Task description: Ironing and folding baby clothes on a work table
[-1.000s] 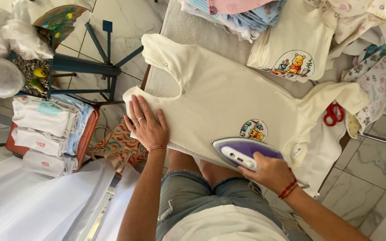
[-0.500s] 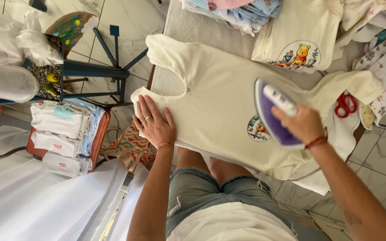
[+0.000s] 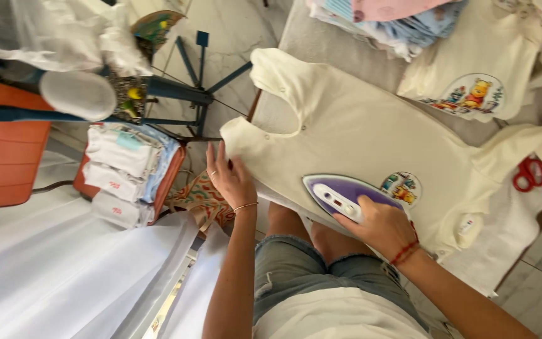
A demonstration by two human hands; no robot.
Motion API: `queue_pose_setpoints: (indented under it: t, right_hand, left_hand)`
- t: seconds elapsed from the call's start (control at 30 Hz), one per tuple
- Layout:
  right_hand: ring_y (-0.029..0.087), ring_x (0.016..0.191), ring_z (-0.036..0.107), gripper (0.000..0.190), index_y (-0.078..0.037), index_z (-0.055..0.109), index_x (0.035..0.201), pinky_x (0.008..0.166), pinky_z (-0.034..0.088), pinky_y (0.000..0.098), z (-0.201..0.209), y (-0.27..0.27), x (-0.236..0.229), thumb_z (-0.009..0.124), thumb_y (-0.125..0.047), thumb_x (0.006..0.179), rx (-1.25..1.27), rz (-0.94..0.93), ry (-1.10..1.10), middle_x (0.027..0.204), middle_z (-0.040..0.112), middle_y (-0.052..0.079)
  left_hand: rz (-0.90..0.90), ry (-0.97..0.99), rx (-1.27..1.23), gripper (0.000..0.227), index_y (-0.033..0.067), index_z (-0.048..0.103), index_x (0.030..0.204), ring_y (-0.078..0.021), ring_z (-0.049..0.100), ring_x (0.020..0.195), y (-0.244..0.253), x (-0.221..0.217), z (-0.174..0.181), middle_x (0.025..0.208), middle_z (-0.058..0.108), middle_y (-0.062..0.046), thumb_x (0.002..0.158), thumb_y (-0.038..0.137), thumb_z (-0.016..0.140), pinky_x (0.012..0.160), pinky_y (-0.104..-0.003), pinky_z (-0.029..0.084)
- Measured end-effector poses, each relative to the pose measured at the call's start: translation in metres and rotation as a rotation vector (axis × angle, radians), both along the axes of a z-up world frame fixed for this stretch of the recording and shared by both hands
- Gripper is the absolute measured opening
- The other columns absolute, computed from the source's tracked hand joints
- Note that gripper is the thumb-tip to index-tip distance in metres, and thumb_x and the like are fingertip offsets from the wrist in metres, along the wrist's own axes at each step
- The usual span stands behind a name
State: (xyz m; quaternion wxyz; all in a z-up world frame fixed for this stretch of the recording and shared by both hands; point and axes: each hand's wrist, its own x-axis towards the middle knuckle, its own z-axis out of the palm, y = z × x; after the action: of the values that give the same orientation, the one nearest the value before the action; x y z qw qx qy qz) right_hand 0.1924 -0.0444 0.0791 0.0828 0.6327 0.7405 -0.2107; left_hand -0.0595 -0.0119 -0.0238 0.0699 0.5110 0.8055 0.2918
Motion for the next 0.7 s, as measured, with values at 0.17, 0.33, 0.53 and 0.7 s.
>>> queue_pose_setpoints:
  t: [0.17,0.33,0.53,0.7]
  right_hand:
    - [0.031,0.058,0.063,0.054,-0.014,0.046,0.07,0.054,0.049,0.0437,-0.009,0.044,-0.08,0.049,-0.068,0.067,-0.042,0.066,0.058,0.056,0.06,0.012]
    - [0.033,0.06,0.063,0.05,-0.013,0.048,0.072,0.054,0.049,0.0439,-0.016,0.075,-0.148,0.05,-0.063,0.068,-0.111,0.043,0.11,0.06,0.061,0.014]
    - [0.037,0.065,0.063,0.053,-0.009,0.051,0.074,0.057,0.049,0.0463,0.015,0.066,-0.108,0.05,-0.062,0.069,-0.222,0.027,0.092,0.062,0.06,0.019]
    - [0.027,0.062,0.066,0.05,-0.012,0.054,0.072,0.057,0.052,0.0343,0.008,0.024,-0.007,0.052,-0.062,0.07,-0.251,0.11,-0.075,0.06,0.062,0.015]
  left_hand:
    - [0.366,-0.663,-0.68,0.083,0.0029,0.056,0.11,-0.035,0.046,0.111,-0.003,-0.048,-0.006,0.108,0.055,-0.023,0.081,0.069,0.015,0.096,-0.044,0.03]
    - [0.436,-1.153,-0.701,0.085,0.0037,0.052,0.115,-0.0316,0.046,0.11,0.01,-0.076,-0.021,0.111,0.054,-0.02,0.077,0.07,0.015,0.096,-0.038,0.032]
    - [0.423,-1.256,-0.622,0.052,0.0126,0.057,0.112,-0.0236,0.047,0.11,0.036,-0.05,0.035,0.113,0.055,-0.009,0.08,0.051,0.042,0.087,-0.027,0.035]
    - [0.547,-1.394,-0.086,0.034,0.0028,0.049,0.111,-0.029,0.06,0.09,0.011,-0.047,-0.056,0.099,0.059,-0.018,0.081,0.016,0.059,0.075,-0.038,0.052]
